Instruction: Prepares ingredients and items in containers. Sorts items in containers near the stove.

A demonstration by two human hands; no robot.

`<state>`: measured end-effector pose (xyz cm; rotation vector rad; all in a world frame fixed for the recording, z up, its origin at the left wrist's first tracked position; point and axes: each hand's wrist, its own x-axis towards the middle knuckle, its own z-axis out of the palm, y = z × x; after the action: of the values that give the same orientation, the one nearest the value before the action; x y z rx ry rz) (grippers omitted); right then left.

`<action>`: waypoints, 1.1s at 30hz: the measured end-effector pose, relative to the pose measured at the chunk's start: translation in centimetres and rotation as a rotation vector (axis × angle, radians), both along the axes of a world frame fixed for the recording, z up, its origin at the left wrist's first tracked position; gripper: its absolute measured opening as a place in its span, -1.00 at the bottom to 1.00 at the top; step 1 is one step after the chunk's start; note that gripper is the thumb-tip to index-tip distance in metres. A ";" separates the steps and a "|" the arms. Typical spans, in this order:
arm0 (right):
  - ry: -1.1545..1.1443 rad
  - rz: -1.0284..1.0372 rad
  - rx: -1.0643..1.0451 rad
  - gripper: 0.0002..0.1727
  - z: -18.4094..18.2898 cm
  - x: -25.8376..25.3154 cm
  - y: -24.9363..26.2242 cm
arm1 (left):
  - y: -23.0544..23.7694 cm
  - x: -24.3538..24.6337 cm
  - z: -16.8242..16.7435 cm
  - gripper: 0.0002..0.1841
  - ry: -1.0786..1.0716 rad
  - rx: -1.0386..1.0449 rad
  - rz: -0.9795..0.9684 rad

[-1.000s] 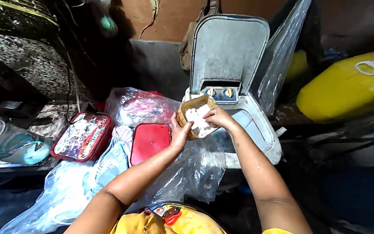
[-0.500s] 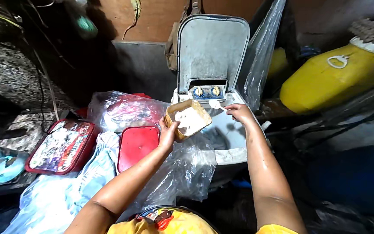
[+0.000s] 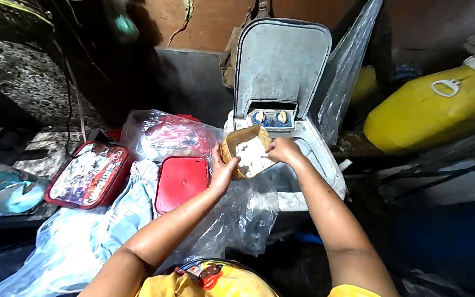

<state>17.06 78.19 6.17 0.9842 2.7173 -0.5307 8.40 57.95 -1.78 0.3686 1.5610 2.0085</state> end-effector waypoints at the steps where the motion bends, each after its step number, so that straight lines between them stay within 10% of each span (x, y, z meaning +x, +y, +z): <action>1: 0.062 -0.020 -0.127 -0.81 -1.1 -0.4 0.4 | -0.2 0.0 0.1 0.06 -0.012 0.008 -0.005; 6: 0.185 -0.113 -0.488 -0.80 -1.1 -1.2 -0.1 | -0.7 0.2 1.3 0.00 -0.084 0.014 -0.042; 21: 0.381 -0.308 -0.624 -0.75 0.2 4.7 5.4 | -1.0 -0.5 0.8 -0.15 -0.162 -0.098 -0.051; 33: 0.485 -0.371 0.097 -0.68 -1.6 6.8 6.2 | -1.8 -0.8 0.1 -0.10 -0.157 -0.132 -0.018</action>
<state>23.85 84.34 4.56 1.5835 3.0027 -0.7974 7.56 56.19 -1.67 0.1690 1.5755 1.8609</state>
